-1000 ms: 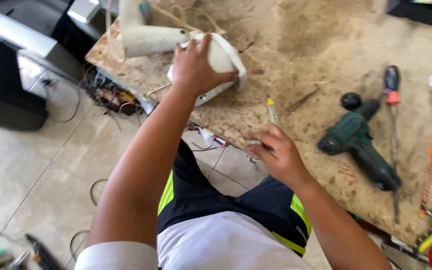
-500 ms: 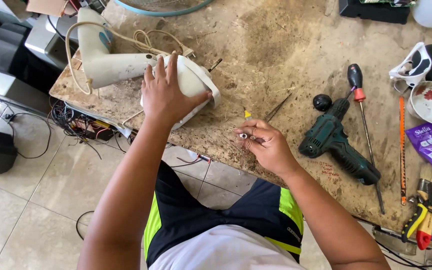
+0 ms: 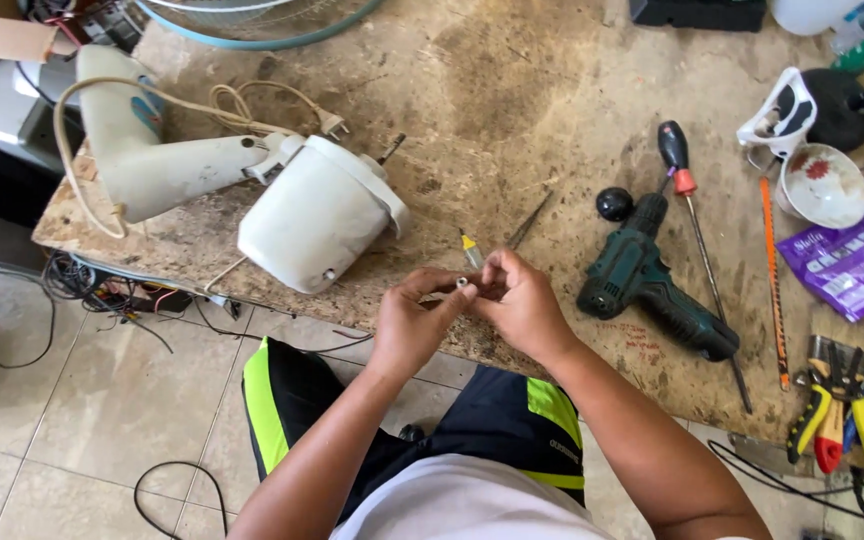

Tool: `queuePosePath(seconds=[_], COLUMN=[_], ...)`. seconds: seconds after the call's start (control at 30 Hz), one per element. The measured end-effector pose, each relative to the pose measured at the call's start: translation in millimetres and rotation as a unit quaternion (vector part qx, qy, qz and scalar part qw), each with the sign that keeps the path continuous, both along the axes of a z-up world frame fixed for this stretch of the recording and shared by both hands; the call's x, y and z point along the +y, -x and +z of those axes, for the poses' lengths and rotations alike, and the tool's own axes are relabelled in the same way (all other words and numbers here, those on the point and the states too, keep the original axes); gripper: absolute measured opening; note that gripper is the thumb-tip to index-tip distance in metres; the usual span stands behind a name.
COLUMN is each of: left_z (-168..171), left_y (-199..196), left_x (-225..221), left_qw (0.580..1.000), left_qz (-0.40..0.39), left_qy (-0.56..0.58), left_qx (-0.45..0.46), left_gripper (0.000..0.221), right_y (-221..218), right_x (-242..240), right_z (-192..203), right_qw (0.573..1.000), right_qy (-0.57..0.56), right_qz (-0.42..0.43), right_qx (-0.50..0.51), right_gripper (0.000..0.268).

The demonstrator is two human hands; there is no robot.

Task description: Disassembling the motor housing of a portable electric fan using tools on a workbench.

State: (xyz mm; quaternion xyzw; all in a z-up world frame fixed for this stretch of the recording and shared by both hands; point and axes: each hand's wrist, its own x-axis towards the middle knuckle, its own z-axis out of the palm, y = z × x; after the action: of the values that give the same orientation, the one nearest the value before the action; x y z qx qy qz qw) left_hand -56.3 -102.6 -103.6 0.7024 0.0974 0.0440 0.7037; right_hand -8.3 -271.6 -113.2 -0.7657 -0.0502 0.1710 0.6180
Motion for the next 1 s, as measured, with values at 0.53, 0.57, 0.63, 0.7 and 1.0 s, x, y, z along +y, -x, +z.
queuePosePath(seconds=[0.53, 0.57, 0.63, 0.7, 1.0], left_z=[-51, -46, -43, -46, -69], left_y=[-25, -28, -34, -44, -59], left_x=[-4, -7, -10, -11, -12], left_qw=[0.951, 0.947, 0.943, 0.92, 0.923], left_qz=[-0.001, 0.02, 0.034, 0.015, 0.021], left_qy=[-0.25, -0.254, -0.255, -0.295, -0.274], left_qx=[-0.184, -0.198, -0.212, -0.257, -0.27], left_gripper=[0.013, 0.011, 0.012, 0.013, 0.016], right_y=[50, 57, 71, 84, 99], right_x=[-229, -254, -309, -370, -390], right_z=[38, 42, 42, 37, 45], right_qw=[0.886, 0.852, 0.803, 0.713, 0.697], right_qy=[0.305, 0.418, 0.525, 0.655, 0.633], right_qz=[-0.181, -0.199, -0.22, -0.251, -0.281], right_qx=[-0.298, -0.243, -0.178, -0.012, 0.184], right_gripper=[0.016, 0.018, 0.023, 0.031, 0.041])
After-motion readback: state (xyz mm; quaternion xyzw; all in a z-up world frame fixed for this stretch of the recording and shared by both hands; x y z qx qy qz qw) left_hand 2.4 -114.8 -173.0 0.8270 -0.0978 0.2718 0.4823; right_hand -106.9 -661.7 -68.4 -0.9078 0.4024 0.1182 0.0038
